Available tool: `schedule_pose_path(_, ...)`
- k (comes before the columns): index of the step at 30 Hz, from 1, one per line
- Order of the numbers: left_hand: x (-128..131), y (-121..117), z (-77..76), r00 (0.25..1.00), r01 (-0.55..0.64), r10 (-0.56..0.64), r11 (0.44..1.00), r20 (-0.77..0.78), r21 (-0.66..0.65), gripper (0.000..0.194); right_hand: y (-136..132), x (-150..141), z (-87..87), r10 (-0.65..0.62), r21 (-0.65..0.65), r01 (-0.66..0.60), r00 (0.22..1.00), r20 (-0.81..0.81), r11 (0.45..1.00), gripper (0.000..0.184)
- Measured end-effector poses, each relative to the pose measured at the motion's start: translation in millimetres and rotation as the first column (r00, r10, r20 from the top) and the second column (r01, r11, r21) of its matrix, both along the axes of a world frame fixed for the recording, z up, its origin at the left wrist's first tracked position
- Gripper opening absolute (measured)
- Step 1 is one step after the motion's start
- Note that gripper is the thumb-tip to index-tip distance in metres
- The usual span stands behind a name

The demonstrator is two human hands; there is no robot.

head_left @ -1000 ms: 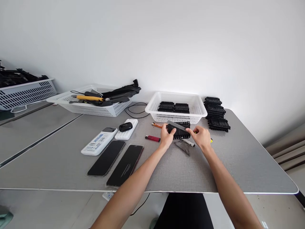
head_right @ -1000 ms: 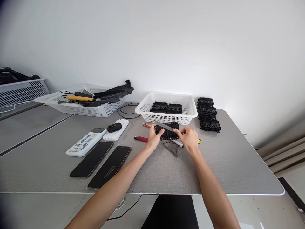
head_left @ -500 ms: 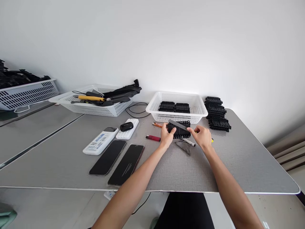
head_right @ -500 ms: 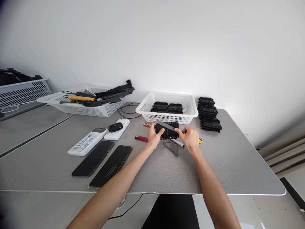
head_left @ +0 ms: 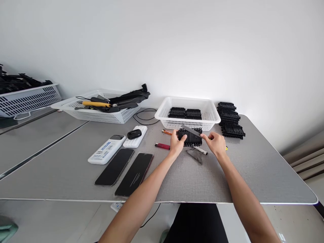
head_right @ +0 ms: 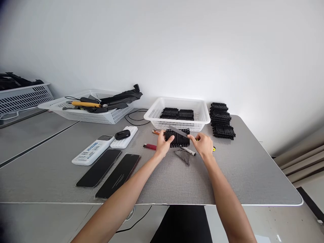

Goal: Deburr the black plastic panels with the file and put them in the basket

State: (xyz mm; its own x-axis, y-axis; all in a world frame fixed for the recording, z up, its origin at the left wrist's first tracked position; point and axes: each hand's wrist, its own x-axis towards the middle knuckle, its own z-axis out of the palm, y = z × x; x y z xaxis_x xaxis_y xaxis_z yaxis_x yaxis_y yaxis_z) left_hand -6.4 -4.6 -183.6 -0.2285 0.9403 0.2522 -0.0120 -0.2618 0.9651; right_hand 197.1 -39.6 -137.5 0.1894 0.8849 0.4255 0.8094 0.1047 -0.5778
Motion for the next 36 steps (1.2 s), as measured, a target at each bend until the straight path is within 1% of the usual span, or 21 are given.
schedule_pose_path(5,-1,0,2.6,1.000,-0.008,0.008,1.000,0.007,0.001,0.034,3,18,0.3,-0.108,0.039,0.109,0.994,-0.030,0.993,0.060)
schedule_pose_path(8,-2,-1,4.9,1.000,-0.005,0.005,1.000,0.001,-0.010,0.033,2,16,0.1,-0.076,0.052,0.079,0.996,-0.050,0.996,0.060)
schedule_pose_path(10,-2,-1,5.1,1.000,0.002,-0.002,1.000,0.002,-0.016,0.032,2,10,-0.9,-0.031,0.031,0.032,0.999,-0.031,0.999,0.060)
schedule_pose_path(12,-2,-1,4.3,1.000,0.002,-0.002,1.000,0.003,-0.013,0.032,2,7,-1.9,-0.012,0.003,0.012,1.000,-0.003,1.000,0.060)
schedule_pose_path(15,-2,1,2.1,1.000,-0.015,0.015,1.000,-0.004,0.003,0.032,3,12,-2.0,-0.063,-0.016,0.063,0.998,-0.008,0.998,0.060)
schedule_pose_path(18,-2,1,0.8,1.000,-0.021,0.021,1.000,-0.014,0.009,0.033,4,17,-0.7,-0.113,-0.006,0.113,0.993,-0.024,0.994,0.059)
schedule_pose_path(20,-2,1,0.5,1.000,-0.015,0.015,1.000,-0.023,0.007,0.034,3,13,-0.2,-0.092,-0.006,0.092,0.995,-0.025,0.996,0.060)
schedule_pose_path(24,-2,1,0.5,0.999,-0.008,0.008,1.000,-0.034,0.003,0.032,2,4,-1.1,-0.012,-0.042,0.012,1.000,0.010,0.999,0.060)
schedule_pose_path(27,-2,1,0.3,0.999,-0.010,0.010,1.000,-0.030,0.004,0.031,3,9,-1.2,-0.052,-0.054,0.053,0.999,0.013,0.997,0.060)
schedule_pose_path(30,-2,1,0.0,0.998,-0.026,0.025,1.000,-0.052,-0.006,0.031,2,12,0.6,-0.087,-0.036,0.087,0.996,0.002,0.996,0.059)
schedule_pose_path(33,-1,0,0.0,0.997,-0.019,0.018,1.000,-0.071,-0.012,0.029,-1,2,1.8,-0.002,-0.033,0.003,1.000,0.016,0.999,0.058)
schedule_pose_path(35,-1,-1,0.3,0.998,0.007,-0.006,1.000,-0.059,0.014,0.030,-3,-6,1.6,0.060,-0.044,-0.058,0.997,0.040,0.997,0.058)
schedule_pose_path(36,0,-1,0.4,0.999,0.014,-0.013,1.000,-0.050,0.024,0.030,-4,-8,1.3,0.072,-0.048,-0.069,0.996,0.048,0.996,0.058)
